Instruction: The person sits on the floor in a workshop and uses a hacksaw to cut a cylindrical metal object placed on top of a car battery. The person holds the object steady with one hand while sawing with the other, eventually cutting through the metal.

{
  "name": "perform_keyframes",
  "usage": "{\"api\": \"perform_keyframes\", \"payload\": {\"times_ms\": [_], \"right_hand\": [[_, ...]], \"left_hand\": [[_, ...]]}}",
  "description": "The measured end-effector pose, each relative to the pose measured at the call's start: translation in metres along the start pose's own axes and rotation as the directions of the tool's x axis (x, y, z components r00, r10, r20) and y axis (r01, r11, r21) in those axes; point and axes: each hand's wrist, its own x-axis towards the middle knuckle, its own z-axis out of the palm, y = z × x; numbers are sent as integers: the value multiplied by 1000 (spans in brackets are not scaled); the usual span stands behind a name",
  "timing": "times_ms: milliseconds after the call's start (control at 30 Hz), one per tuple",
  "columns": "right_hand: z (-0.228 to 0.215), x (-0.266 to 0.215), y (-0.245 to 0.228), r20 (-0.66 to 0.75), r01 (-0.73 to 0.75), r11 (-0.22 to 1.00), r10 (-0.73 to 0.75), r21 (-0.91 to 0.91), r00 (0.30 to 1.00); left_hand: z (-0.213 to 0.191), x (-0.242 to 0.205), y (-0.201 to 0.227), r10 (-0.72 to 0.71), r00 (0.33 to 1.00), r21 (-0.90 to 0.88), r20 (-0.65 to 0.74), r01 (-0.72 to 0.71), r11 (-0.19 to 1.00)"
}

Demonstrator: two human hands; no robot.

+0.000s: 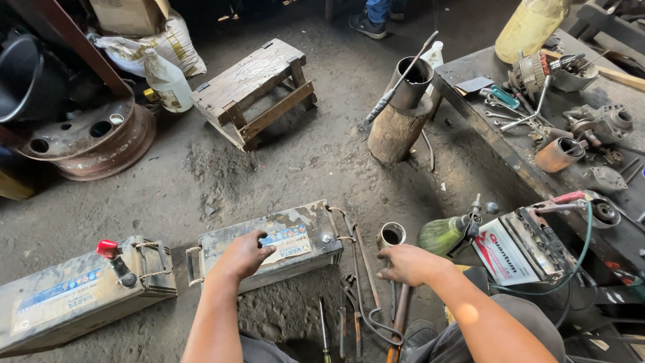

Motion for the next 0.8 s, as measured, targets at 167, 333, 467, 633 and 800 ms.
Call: {"api": "perform_keyframes", "payload": {"times_ms": [167,333,467,633,800], "right_hand": [[0,0,0,13,-13,1000,13,5,1000],[0,1,0,23,-27,1000,27,-4,999],[-6,-5,-7,22,-14,1000,14,8,1000],[-4,-4,-5,21,-10,1000,10,2,1000],[-1,-1,-1,11,-6,1000,6,2,1000]], "left_hand": [[1,2,-1,0,1000,-3,-13,0,1000],[2,5,-3,7,1000,-6,-22,-7,1000],[1,7,-2,11,1000,-4,-13,-11,1000],[1,7,-3,-3,1000,4,-11,3,1000],[-1,4,0,2,1000,-4,-9,-2,1000]]}}
